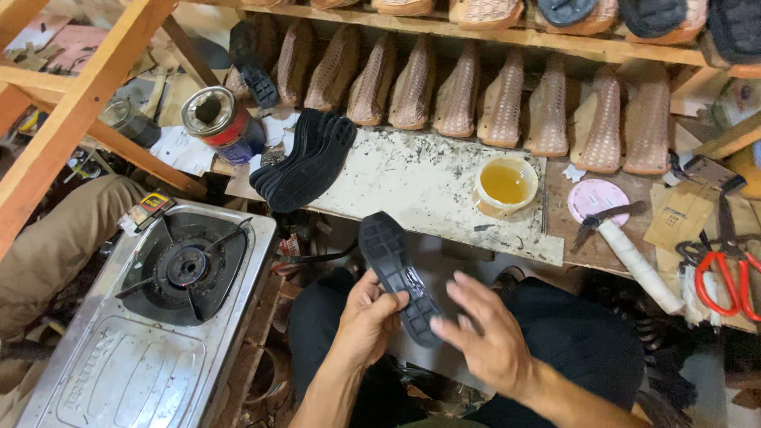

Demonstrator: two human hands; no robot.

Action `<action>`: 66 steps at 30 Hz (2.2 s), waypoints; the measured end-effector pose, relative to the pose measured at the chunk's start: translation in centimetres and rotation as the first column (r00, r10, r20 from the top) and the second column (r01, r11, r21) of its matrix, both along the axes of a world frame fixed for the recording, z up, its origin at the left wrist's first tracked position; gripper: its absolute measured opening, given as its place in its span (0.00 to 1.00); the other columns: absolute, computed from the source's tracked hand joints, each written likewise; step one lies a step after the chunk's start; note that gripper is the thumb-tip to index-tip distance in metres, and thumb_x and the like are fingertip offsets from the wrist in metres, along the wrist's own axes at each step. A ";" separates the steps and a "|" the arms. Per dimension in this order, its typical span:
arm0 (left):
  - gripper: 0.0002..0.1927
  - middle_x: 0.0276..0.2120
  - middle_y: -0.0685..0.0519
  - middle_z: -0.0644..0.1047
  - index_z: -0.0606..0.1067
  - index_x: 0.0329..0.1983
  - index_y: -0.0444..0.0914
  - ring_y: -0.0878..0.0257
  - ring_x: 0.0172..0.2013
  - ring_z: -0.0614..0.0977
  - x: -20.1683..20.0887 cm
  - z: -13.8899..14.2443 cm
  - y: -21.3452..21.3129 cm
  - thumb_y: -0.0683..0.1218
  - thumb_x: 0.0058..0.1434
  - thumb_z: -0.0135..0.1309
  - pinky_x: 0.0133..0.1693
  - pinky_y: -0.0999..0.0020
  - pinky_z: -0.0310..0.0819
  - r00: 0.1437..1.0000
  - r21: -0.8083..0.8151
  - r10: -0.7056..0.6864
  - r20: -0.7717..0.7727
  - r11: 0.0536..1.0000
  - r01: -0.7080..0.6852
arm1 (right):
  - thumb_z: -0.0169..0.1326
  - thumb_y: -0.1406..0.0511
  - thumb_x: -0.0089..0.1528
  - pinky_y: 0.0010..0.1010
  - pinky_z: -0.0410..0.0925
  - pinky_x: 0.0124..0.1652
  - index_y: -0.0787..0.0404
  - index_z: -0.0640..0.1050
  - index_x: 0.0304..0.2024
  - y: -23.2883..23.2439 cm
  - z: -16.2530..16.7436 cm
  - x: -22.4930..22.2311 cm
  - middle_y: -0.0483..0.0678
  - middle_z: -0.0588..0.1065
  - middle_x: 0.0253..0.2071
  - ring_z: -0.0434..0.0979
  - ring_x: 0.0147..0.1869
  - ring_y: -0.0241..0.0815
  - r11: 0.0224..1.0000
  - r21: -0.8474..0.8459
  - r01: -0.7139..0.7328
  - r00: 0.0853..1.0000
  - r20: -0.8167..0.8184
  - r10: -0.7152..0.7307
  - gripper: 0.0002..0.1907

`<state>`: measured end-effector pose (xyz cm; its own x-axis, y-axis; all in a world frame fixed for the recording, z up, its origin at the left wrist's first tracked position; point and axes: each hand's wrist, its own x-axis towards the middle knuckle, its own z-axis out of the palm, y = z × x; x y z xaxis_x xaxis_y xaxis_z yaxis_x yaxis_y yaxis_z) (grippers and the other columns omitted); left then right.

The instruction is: The person repeatedly applies a yellow liquid to the bottom of black shoe soles using their fingers. They handle the soles one at a time, spreading the liquid across the surface and placing each treated sole on a nearby stack.

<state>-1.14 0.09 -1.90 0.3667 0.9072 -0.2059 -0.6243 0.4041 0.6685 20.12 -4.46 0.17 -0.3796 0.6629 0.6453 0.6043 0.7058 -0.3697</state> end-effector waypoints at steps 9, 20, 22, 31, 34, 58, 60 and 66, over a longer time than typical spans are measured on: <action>0.27 0.52 0.48 0.76 0.65 0.64 0.36 0.63 0.49 0.79 2.0 -0.5 -2.1 0.36 0.62 0.55 0.52 0.63 0.74 0.954 0.306 0.240 -0.180 0.935 -0.178 | 0.59 0.78 0.55 0.44 0.66 0.61 0.63 0.74 0.58 -0.7 0.6 -1.2 0.62 0.58 0.71 0.65 0.72 0.59 0.915 -0.399 -0.059 0.919 -0.380 -0.107 0.27; 0.29 0.46 0.42 0.81 0.70 0.65 0.28 0.54 0.48 0.82 -4.8 -5.1 -2.7 0.42 0.60 0.54 0.54 0.61 0.74 0.910 0.014 -0.373 0.183 0.926 0.377 | 0.60 0.75 0.56 0.26 0.74 0.36 0.63 0.68 0.68 3.0 3.4 2.1 0.55 0.66 0.64 0.75 0.48 0.38 0.561 -0.727 -0.396 0.762 -0.602 -0.241 0.37; 0.31 0.46 0.48 0.80 0.69 0.66 0.30 0.61 0.46 0.81 -3.1 -4.5 -2.0 0.37 0.57 0.55 0.53 0.68 0.75 0.886 0.078 -0.456 -0.078 0.884 0.462 | 0.60 0.72 0.55 0.28 0.75 0.43 0.63 0.72 0.64 3.8 3.6 1.3 0.53 0.66 0.63 0.76 0.50 0.39 0.596 -0.759 -0.261 0.900 -0.415 -0.135 0.33; 0.24 0.41 0.52 0.80 0.70 0.57 0.34 0.67 0.40 0.79 0.1 -3.1 -1.3 0.32 0.57 0.56 0.42 0.71 0.75 0.902 0.013 -0.193 -0.387 0.977 0.214 | 0.65 0.52 0.54 0.53 0.59 0.67 0.62 0.81 0.52 13.6 4.5 6.1 0.59 0.57 0.74 0.60 0.75 0.62 0.909 -0.125 0.396 0.898 0.257 -0.356 0.29; 0.23 0.43 0.53 0.80 0.69 0.56 0.35 0.67 0.42 0.79 -0.2 -3.7 -1.3 0.32 0.56 0.54 0.46 0.71 0.75 0.922 -0.001 -0.194 -0.336 0.979 0.206 | 0.69 0.48 0.47 0.62 0.51 0.64 0.57 0.83 0.52 15.6 4.7 7.7 0.57 0.50 0.77 0.48 0.77 0.65 0.814 -0.273 0.513 0.793 0.515 -0.327 0.34; 0.31 0.48 0.54 0.79 0.68 0.64 0.34 0.71 0.42 0.79 -0.2 0.1 0.1 0.31 0.55 0.48 0.44 0.76 0.72 0.964 -0.030 -0.256 -0.067 0.967 0.255 | 0.57 0.74 0.48 0.59 0.51 0.71 0.41 0.80 0.58 3.9 1.1 1.6 0.57 0.54 0.74 0.49 0.79 0.66 1.000 0.015 0.019 0.975 0.223 -0.022 0.36; 0.31 0.49 0.53 0.79 0.69 0.65 0.33 0.71 0.42 0.78 -0.3 0.1 -0.1 0.31 0.54 0.48 0.43 0.76 0.71 0.960 0.014 -0.271 -0.069 0.962 0.272 | 0.57 0.75 0.51 0.58 0.52 0.71 0.44 0.79 0.58 4.6 1.4 2.3 0.59 0.54 0.75 0.49 0.79 0.68 0.997 0.013 0.073 0.979 0.189 -0.074 0.33; 0.30 0.48 0.53 0.79 0.68 0.63 0.34 0.70 0.44 0.80 -0.3 0.1 -0.9 0.31 0.54 0.51 0.47 0.75 0.73 0.907 0.050 -0.394 -0.150 0.913 0.405 | 0.55 0.75 0.54 0.56 0.54 0.70 0.46 0.79 0.57 5.0 2.2 3.0 0.59 0.56 0.74 0.50 0.79 0.69 0.996 -0.029 0.089 0.980 0.181 -0.082 0.30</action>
